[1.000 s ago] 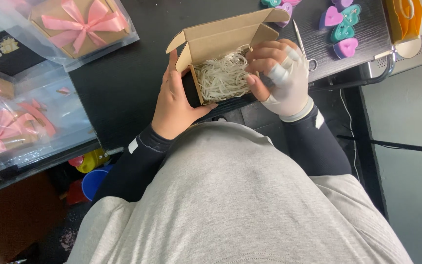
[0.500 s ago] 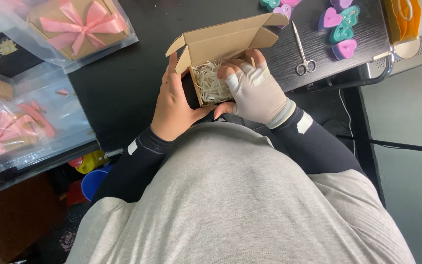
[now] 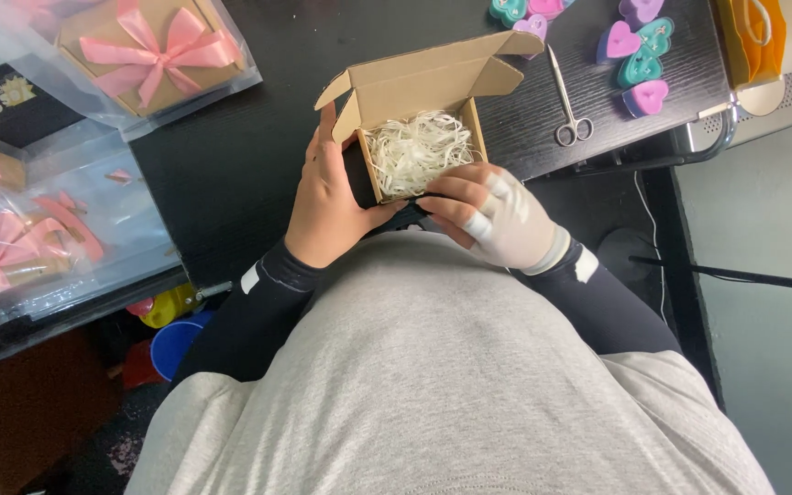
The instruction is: Packing heart-shaped soaps into a cardboard box and then assembling a new flat cardboard box.
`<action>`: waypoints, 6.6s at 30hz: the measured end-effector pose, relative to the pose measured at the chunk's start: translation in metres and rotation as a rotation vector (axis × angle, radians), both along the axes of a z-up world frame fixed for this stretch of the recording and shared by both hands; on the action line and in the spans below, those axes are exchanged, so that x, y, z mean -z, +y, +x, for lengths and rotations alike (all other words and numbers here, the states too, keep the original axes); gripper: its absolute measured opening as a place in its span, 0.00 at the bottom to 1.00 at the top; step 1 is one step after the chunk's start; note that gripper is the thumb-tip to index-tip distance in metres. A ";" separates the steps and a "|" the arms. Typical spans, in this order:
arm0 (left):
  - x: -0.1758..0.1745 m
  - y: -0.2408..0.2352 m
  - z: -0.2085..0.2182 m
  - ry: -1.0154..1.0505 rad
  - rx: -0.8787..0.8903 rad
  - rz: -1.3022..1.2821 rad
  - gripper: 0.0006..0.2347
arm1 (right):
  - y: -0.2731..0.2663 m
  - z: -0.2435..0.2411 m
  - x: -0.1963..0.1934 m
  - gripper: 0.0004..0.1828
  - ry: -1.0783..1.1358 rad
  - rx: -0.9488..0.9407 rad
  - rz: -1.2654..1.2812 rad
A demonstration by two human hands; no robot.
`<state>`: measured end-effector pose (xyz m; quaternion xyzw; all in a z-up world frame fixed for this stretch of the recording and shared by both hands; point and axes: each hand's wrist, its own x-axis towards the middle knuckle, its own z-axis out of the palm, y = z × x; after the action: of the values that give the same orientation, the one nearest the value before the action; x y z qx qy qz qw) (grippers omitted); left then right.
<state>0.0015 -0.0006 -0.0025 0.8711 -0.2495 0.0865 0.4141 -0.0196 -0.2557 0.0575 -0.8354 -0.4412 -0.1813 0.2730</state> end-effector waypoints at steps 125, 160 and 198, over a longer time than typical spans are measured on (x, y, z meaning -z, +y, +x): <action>0.004 0.002 0.002 -0.004 -0.009 0.027 0.54 | 0.033 0.040 -0.011 0.26 0.312 0.307 -0.286; -0.010 -0.006 -0.003 0.091 0.015 0.024 0.43 | -0.034 0.003 0.003 0.09 0.240 0.482 0.141; -0.017 -0.037 -0.002 0.069 -0.022 -0.036 0.61 | -0.226 0.139 0.086 0.22 0.186 0.719 0.220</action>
<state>-0.0005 -0.0378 0.0148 0.8688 -0.2239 0.0656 0.4368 0.1197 -0.4814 -0.0284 -0.9154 -0.0717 -0.2353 0.3188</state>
